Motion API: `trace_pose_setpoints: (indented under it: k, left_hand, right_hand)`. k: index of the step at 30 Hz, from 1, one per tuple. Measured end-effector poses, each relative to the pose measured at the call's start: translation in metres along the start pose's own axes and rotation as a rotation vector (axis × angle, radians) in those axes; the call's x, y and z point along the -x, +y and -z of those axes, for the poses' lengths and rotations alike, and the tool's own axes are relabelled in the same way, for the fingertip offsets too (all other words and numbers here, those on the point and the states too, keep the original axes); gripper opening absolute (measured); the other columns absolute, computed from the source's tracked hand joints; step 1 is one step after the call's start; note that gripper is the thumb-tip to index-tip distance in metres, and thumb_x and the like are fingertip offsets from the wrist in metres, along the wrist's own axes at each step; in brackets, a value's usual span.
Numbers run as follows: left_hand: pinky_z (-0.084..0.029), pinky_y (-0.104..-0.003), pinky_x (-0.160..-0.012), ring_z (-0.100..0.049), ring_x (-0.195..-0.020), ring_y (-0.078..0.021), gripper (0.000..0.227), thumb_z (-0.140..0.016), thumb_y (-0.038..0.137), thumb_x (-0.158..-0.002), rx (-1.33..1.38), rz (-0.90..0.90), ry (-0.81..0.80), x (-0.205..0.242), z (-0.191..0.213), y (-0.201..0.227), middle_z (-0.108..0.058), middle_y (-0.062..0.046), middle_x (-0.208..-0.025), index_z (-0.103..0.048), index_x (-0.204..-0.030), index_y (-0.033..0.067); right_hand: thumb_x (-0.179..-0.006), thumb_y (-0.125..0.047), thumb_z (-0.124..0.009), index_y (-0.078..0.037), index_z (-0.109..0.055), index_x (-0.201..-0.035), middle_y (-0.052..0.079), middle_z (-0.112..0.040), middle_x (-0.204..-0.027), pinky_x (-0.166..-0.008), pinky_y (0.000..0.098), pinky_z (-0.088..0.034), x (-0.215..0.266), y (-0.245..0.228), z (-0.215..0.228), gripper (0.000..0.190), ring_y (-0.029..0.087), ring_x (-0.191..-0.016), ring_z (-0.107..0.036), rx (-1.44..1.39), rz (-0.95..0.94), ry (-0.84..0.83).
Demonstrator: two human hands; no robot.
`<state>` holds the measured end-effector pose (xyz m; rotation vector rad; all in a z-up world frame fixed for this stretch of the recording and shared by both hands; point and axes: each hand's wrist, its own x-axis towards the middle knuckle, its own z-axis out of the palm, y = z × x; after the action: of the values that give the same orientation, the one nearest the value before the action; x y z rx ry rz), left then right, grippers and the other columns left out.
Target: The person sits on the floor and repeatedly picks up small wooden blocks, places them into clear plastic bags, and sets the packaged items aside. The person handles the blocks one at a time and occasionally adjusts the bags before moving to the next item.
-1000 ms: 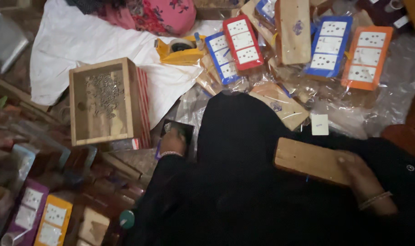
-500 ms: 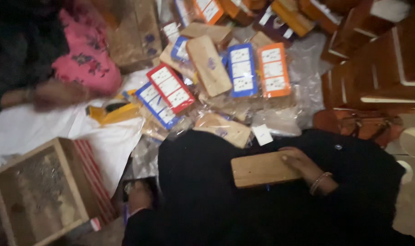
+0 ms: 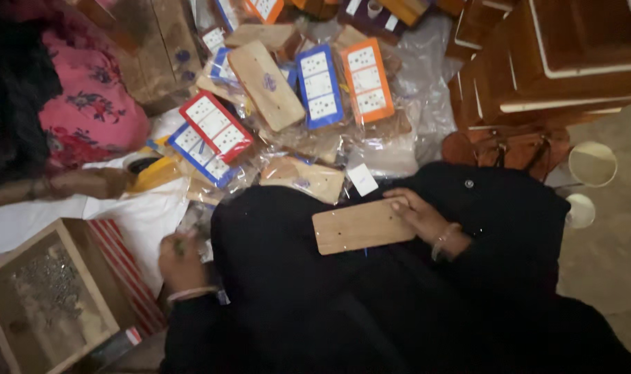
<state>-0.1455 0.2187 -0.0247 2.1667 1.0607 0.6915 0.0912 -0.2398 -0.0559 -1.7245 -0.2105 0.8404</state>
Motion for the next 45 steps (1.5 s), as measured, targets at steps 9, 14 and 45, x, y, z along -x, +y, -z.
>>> trace_pose_setpoints:
  k: [9,14,45]
  left_hand:
    - [-0.054,-0.048,-0.064,-0.068,-0.074,-0.0363,0.018,-0.069,0.021,-0.086,0.055,-0.761,-0.492,0.115,-0.055,0.231,-0.07,-0.016,-0.087,-0.071,-0.098,0.0072]
    - [-0.056,-0.043,-0.062,-0.069,-0.073,-0.0321,0.01,-0.064,0.018,-0.087,-0.257,-0.851,-0.715,0.125,-0.095,0.244,-0.069,-0.014,-0.083,-0.067,-0.087,0.0082]
    - [-0.043,-0.026,-0.054,-0.053,-0.059,-0.0108,0.007,-0.068,0.009,-0.092,0.81,0.292,-0.386,0.039,-0.071,0.125,-0.063,-0.004,-0.074,-0.063,-0.096,0.0063]
  right_hand:
    - [-0.099,-0.033,-0.06,-0.013,-0.061,-0.128,0.009,-0.077,-0.103,-0.087,0.0319,-0.056,0.004,0.0,-0.018,0.035,0.016,-0.098,-0.073,0.235,0.015,0.177]
    - [-0.099,-0.033,-0.06,-0.013,-0.06,-0.126,0.011,-0.077,-0.106,-0.083,0.0345,-0.058,0.003,0.001,-0.021,0.034,0.022,-0.097,-0.077,0.285,0.14,0.185]
    - [-0.096,-0.016,-0.067,-0.005,-0.059,-0.13,0.009,-0.07,-0.113,-0.088,0.0288,-0.056,0.019,-0.015,0.003,0.037,0.015,-0.103,-0.067,-0.057,0.268,0.29]
